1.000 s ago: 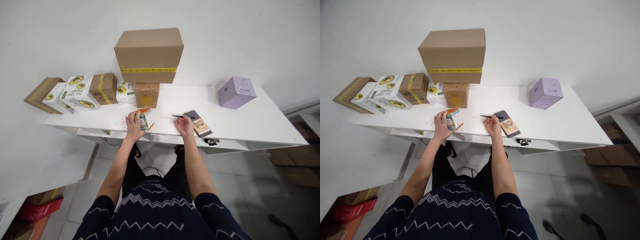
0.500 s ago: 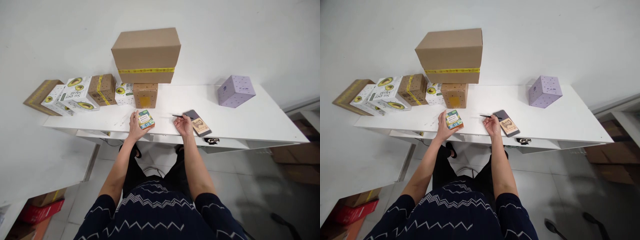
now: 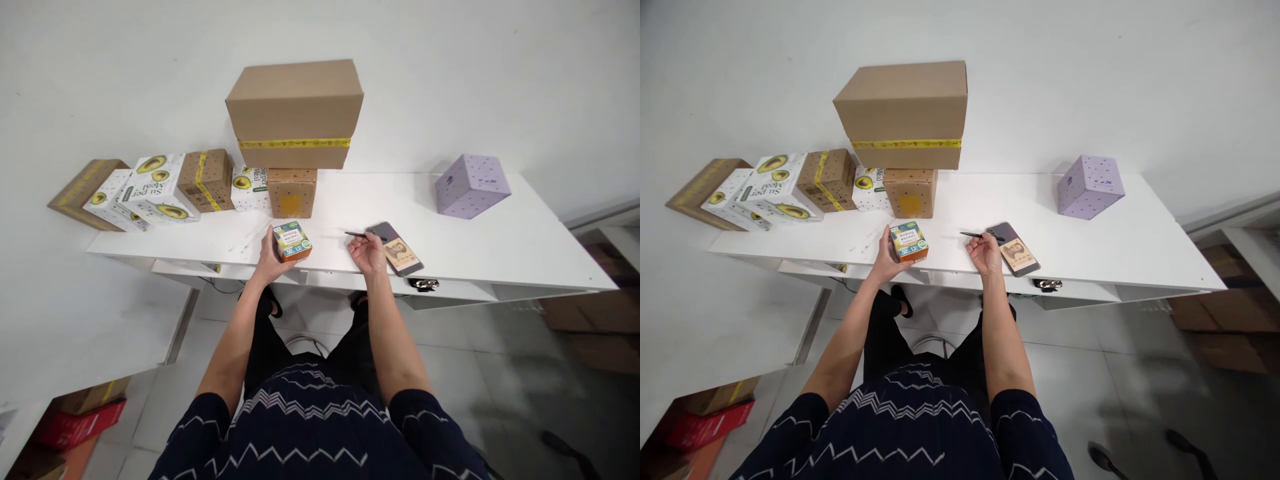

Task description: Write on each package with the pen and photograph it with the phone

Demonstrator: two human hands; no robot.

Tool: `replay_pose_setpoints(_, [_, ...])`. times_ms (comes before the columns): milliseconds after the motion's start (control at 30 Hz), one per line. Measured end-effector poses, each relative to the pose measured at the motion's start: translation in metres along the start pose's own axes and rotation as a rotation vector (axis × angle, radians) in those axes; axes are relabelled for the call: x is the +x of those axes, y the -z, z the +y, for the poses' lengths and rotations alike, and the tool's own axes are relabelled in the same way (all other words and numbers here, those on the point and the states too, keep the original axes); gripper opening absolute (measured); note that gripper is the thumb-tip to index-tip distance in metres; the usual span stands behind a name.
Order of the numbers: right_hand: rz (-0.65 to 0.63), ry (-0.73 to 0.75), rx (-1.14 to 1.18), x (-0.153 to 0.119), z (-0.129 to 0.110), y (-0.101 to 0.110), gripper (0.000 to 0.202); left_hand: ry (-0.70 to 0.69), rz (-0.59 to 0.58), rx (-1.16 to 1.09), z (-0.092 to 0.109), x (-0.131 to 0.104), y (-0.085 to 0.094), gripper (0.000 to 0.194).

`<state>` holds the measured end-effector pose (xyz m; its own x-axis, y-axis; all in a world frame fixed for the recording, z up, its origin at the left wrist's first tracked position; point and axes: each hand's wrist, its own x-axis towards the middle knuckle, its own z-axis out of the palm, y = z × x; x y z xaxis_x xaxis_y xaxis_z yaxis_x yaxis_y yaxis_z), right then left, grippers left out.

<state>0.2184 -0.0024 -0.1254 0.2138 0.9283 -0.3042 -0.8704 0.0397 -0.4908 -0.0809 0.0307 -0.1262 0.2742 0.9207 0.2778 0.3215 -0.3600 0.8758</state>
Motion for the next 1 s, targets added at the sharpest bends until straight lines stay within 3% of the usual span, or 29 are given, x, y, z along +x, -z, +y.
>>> replay_pose_setpoints(267, [0.006,0.002,-0.002,-0.001,0.0,0.0,0.028,-0.102,-0.027,0.265,0.031,0.023,0.01,0.123])
replay_pose_setpoints(433, [0.011,0.021,-0.003,-0.003,0.0,-0.002,0.027,-0.119,0.058,0.115,0.013,0.023,-0.013,0.121])
replay_pose_setpoints(567, [0.02,0.04,-0.015,-0.004,0.0,-0.003,0.019,0.008,0.127,-0.049,-0.004,0.02,-0.027,0.134])
replay_pose_setpoints(667, [0.037,0.054,-0.03,-0.003,0.002,-0.003,0.009,0.079,0.075,-0.128,-0.008,0.02,-0.029,0.14])
replay_pose_setpoints(833, [0.089,0.097,-0.107,-0.003,0.011,-0.008,0.012,0.101,0.076,-0.135,-0.011,0.022,-0.027,0.139])
replay_pose_setpoints(1000, [-0.086,0.157,-0.262,-0.012,0.031,-0.038,0.018,0.08,0.055,-0.096,-0.007,0.019,-0.025,0.13])
